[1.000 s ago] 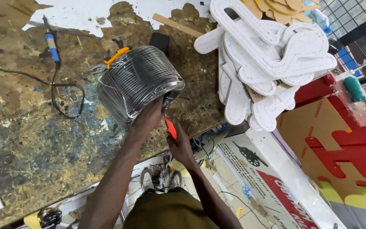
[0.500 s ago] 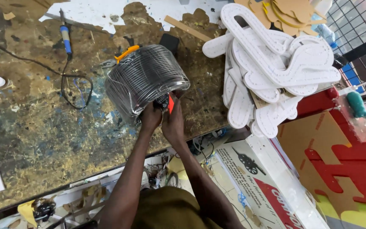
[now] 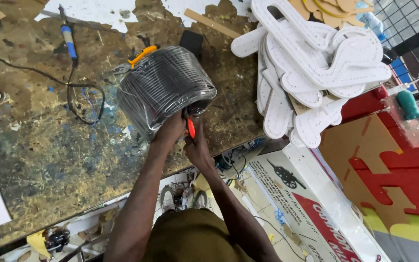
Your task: Cutting segments of black wire from a large spool using wire cutters on a workbench.
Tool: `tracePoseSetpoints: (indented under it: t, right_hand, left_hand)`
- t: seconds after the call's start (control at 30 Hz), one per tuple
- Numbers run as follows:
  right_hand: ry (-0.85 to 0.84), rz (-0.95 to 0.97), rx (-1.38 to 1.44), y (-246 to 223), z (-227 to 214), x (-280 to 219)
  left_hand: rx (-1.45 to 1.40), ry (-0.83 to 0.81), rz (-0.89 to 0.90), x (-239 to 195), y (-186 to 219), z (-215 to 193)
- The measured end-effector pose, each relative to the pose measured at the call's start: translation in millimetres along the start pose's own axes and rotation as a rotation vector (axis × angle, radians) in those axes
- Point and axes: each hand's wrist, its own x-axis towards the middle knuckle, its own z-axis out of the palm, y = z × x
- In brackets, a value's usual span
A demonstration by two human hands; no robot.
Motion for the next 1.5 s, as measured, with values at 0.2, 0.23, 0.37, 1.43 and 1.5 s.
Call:
tracePoseSetpoints:
  t: [0.2,0.23,0.37,1.43,1.5]
  right_hand:
    - [0.001,0.114,-0.026,-51,-8,-11]
    - [-0.009,0.115,-0.022,-51,-7,-11]
    - [-0.01,0.123,0.115,-51,0,-16]
    - [-0.187,0.308,0.622,2,25,-41]
    - [-0.194,0.276,0.6,9,30,-38]
  left_hand:
    - [1.275,-0.119,0.12,72,-117,96]
    - [1.277,-0.12,0.108,77,-110,93]
    - [1.155,-0.125,-0.007,92,-87,74]
    - [0.114,0.004,-0.189,54,-117,39]
    - [0.512,0.122,0.124,20,-121,50]
